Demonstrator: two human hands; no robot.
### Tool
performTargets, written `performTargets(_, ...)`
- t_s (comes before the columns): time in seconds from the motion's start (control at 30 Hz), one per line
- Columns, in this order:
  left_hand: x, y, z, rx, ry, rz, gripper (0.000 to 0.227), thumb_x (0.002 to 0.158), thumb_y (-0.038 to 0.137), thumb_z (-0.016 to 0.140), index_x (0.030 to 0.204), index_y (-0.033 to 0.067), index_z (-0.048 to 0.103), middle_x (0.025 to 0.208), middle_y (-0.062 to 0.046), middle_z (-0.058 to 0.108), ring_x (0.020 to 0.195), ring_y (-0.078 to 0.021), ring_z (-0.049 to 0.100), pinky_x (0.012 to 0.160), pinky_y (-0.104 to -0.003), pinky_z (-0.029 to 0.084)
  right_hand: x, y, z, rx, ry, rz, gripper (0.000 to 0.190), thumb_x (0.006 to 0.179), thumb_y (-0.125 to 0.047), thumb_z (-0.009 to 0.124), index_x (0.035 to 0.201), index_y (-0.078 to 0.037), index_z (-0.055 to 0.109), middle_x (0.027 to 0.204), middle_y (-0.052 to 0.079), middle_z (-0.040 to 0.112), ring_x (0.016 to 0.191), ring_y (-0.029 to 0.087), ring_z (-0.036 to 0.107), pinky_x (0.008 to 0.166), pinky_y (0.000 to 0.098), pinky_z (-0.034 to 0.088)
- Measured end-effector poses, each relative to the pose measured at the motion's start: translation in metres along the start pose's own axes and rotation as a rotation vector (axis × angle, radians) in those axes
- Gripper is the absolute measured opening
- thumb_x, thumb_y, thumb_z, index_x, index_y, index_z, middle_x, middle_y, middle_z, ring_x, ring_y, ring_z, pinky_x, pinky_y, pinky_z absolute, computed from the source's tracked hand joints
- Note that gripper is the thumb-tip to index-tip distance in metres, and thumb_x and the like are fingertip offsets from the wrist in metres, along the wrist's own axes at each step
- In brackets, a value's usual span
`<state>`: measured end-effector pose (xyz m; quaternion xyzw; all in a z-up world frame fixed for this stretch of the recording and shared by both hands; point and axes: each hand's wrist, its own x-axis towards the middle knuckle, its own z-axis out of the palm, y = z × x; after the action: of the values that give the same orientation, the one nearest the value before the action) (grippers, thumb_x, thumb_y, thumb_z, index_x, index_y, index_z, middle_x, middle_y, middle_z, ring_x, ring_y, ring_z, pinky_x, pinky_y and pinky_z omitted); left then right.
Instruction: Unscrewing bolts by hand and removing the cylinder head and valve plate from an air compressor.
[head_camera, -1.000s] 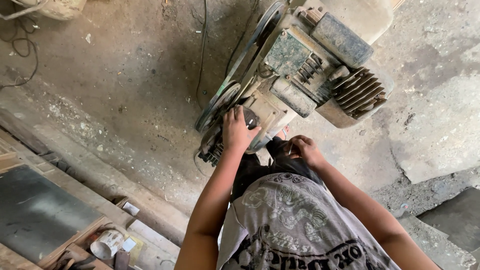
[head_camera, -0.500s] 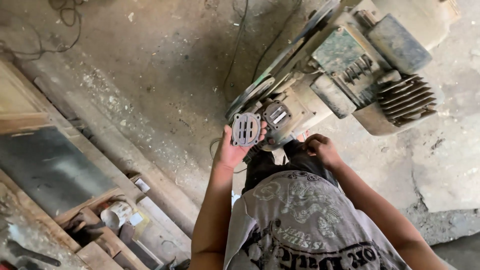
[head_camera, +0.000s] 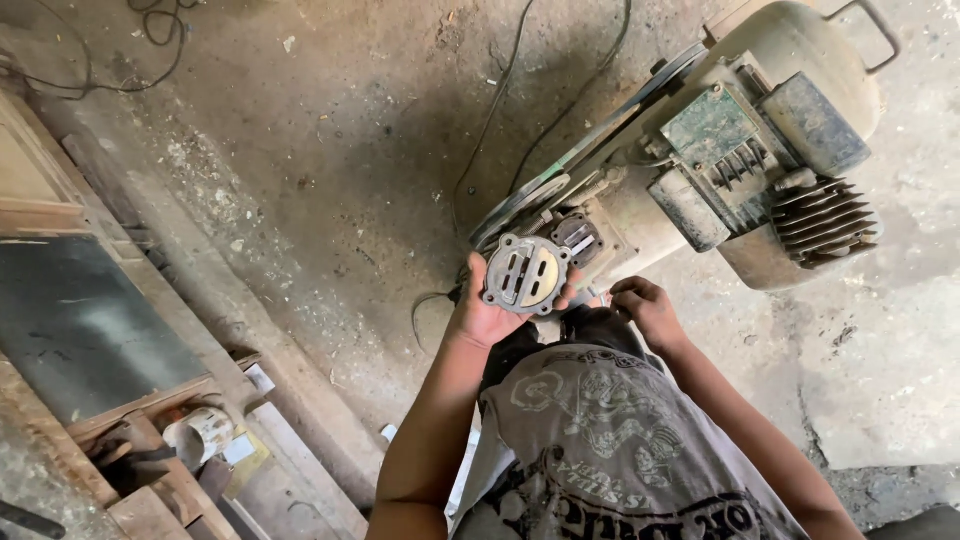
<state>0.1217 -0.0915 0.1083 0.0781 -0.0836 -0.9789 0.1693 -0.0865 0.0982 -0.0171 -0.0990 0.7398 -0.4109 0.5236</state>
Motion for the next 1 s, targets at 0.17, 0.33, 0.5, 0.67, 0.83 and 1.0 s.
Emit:
performTargets(0.17,-0.002,0.002,0.009,-0.001,-0.044,-0.016,0.115,0.084,0.089,0.047,0.147,-0.0069,0.050,0.139,-0.038,0.056,0.124,-0.0476,0.062,0.108,-0.054,0.054,-0.042,-0.060,0.016,0.075,0.019,-0.099,0.021,0.088,-0.013,0.070,0.103,0.000,0.072,0.066,0.015,0.060,0.055,0.017,0.055,0.055,0.0299,0.049)
performTargets(0.33,-0.007,-0.004,0.013,-0.003,-0.073,-0.052,0.109,0.088,0.083,0.050,0.147,-0.0093,0.048,0.139,-0.040,0.055,0.124,-0.0482,0.062,0.107,-0.055,0.054,-0.083,-0.109,0.027,0.164,0.075,-0.275,0.013,0.092,-0.006,0.070,0.103,0.002,0.070,0.069,0.013,0.058,0.056,0.013,0.051,0.054,0.0250,0.043)
performTargets(0.5,-0.007,-0.015,0.022,0.100,-0.056,-0.024,0.092,0.094,0.070,0.057,0.143,-0.0080,0.053,0.130,-0.036,0.062,0.118,-0.0446,0.065,0.104,-0.056,0.054,-0.141,-0.173,0.055,0.151,0.081,-0.539,0.026,0.092,-0.008,0.079,0.114,0.002,0.069,0.078,0.011,0.064,0.064,0.013,0.053,0.058,0.0249,0.045)
performTargets(0.67,-0.015,-0.025,0.013,0.096,-0.041,-0.059,0.087,0.095,0.067,0.054,0.144,-0.0053,0.053,0.129,-0.034,0.063,0.112,-0.0434,0.067,0.101,-0.059,0.054,-0.156,-0.188,0.064,0.152,0.000,-0.666,0.026,0.088,-0.006,0.081,0.110,0.003,0.071,0.073,0.011,0.066,0.055,0.013,0.058,0.053,0.0236,0.048)
performTargets(0.83,-0.019,-0.029,0.027,0.059,0.044,-0.104,0.075,0.098,0.063,0.053,0.139,0.0002,0.061,0.128,-0.027,0.069,0.109,-0.0368,0.072,0.096,-0.057,0.058,-0.151,-0.175,0.059,0.202,-0.053,-0.695,0.013,0.086,0.002,0.080,0.096,0.004,0.073,0.069,0.014,0.066,0.051,0.017,0.069,0.053,0.0260,0.056)
performTargets(1.0,-0.023,-0.027,0.036,0.081,0.185,-0.147,0.067,0.102,0.056,0.051,0.134,-0.0006,0.064,0.126,-0.028,0.070,0.109,-0.0375,0.072,0.094,-0.055,0.059,-0.153,-0.169,0.056,0.180,-0.019,-0.580,0.012,0.088,0.001,0.077,0.093,0.009,0.070,0.057,0.014,0.063,0.047,0.018,0.068,0.050,0.0271,0.054)
